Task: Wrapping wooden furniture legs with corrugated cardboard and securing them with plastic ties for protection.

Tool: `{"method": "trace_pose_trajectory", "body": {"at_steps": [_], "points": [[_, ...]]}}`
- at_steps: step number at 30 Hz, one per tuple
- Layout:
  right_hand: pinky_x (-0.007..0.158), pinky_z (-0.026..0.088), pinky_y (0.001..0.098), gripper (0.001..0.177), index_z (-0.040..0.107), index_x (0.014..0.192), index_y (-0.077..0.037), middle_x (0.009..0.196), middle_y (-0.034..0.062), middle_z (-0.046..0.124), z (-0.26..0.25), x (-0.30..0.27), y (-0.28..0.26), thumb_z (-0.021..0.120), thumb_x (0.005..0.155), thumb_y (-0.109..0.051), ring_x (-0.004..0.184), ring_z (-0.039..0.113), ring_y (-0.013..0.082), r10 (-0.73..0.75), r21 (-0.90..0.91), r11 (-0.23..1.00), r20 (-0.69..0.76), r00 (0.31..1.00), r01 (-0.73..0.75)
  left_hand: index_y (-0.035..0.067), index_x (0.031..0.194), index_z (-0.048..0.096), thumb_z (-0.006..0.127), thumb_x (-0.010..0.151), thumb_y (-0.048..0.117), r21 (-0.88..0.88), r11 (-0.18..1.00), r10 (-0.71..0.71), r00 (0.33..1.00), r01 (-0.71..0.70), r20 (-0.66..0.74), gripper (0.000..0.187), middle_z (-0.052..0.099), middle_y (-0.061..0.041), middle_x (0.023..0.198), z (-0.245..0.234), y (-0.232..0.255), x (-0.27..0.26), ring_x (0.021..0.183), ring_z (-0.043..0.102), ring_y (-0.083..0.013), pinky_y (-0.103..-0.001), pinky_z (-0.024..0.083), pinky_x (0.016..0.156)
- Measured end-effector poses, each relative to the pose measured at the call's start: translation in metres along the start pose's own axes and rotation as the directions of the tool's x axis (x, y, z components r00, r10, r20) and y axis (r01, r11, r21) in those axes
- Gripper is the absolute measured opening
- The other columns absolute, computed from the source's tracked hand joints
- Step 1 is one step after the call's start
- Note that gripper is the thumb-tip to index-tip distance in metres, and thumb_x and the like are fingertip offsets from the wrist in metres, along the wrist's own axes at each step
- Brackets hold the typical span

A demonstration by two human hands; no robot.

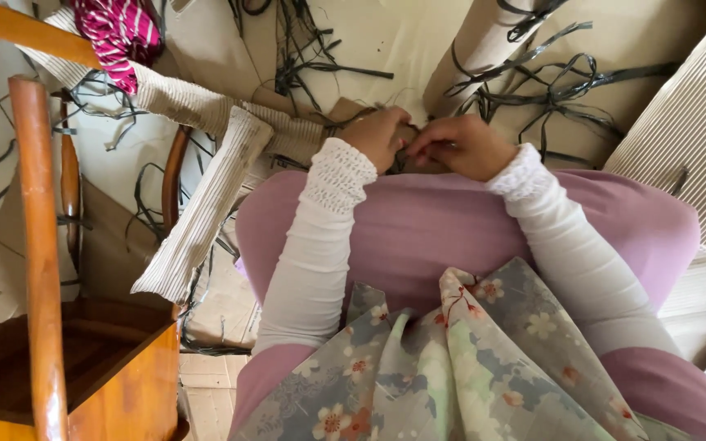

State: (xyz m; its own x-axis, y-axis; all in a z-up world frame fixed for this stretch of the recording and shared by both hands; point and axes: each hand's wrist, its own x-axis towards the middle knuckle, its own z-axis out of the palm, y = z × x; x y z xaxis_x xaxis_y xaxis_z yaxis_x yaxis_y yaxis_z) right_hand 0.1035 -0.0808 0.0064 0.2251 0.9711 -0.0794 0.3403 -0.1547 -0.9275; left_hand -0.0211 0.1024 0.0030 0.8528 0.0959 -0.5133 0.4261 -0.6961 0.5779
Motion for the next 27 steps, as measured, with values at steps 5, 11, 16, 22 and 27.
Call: {"method": "trace_pose_trajectory", "body": {"at_steps": [5,11,16,22,27], "points": [[0.073,0.058,0.0370,0.030,0.076,0.114,-0.008,0.095,0.0118,0.075,-0.044,-0.028,-0.021,0.057,0.095,0.006,0.079,0.068,0.0158,0.230,0.137,0.966,-0.079,0.970,-0.218,0.018,0.123,0.059,0.048,0.103,0.031,-0.018,0.993,0.113,0.993,-0.114,-0.029,0.026,0.071,-0.013,0.119,0.020,0.016,0.019,0.118,0.065,-0.0378,-0.052,0.051,0.102],[0.085,0.055,0.0445,0.029,0.067,0.120,-0.011,0.093,0.0066,0.077,-0.074,-0.054,0.048,0.065,0.092,-0.013,0.091,0.072,0.0287,0.347,-0.248,0.877,-0.266,0.899,-0.411,0.022,0.115,0.061,0.054,0.098,0.036,-0.021,0.994,0.111,0.994,-0.111,-0.008,0.023,0.073,-0.006,0.114,0.030,0.033,0.026,0.116,0.068,-0.0299,-0.045,0.053,0.100],[0.085,0.056,0.0421,0.019,0.069,0.107,-0.020,0.088,-0.0052,0.076,-0.075,-0.041,0.073,0.076,0.091,-0.027,0.092,0.072,0.0256,0.314,-0.367,0.745,-0.542,0.779,-0.556,0.013,0.141,0.046,0.056,0.099,0.048,-0.119,0.991,-0.071,0.989,0.056,-0.127,0.055,0.066,-0.018,0.130,0.015,0.050,0.036,0.121,0.066,-0.0343,-0.049,0.055,0.103],[0.082,0.057,0.0380,0.023,0.073,0.094,-0.021,0.089,-0.0031,0.076,-0.036,-0.002,0.092,0.089,0.083,-0.033,0.092,0.073,0.0244,0.145,-0.267,0.891,-0.599,0.787,-0.368,0.005,0.147,0.044,0.067,0.097,0.043,-0.268,0.963,-0.095,0.916,-0.014,-0.390,0.067,0.068,-0.020,0.132,0.011,0.069,0.046,0.118,0.070,-0.0257,-0.040,0.062,0.098],[0.069,0.058,0.0441,0.019,0.073,0.092,-0.012,0.079,0.0082,0.074,-0.013,0.008,0.083,0.089,0.082,-0.015,0.080,0.073,0.0345,-0.068,-0.284,0.930,-0.755,0.653,-0.231,0.000,0.146,0.049,0.062,0.100,0.021,-0.073,0.995,0.016,0.851,-0.063,-0.525,0.053,0.073,-0.024,0.118,0.012,0.070,0.046,0.106,0.074,-0.0346,-0.049,0.064,0.089]]}}
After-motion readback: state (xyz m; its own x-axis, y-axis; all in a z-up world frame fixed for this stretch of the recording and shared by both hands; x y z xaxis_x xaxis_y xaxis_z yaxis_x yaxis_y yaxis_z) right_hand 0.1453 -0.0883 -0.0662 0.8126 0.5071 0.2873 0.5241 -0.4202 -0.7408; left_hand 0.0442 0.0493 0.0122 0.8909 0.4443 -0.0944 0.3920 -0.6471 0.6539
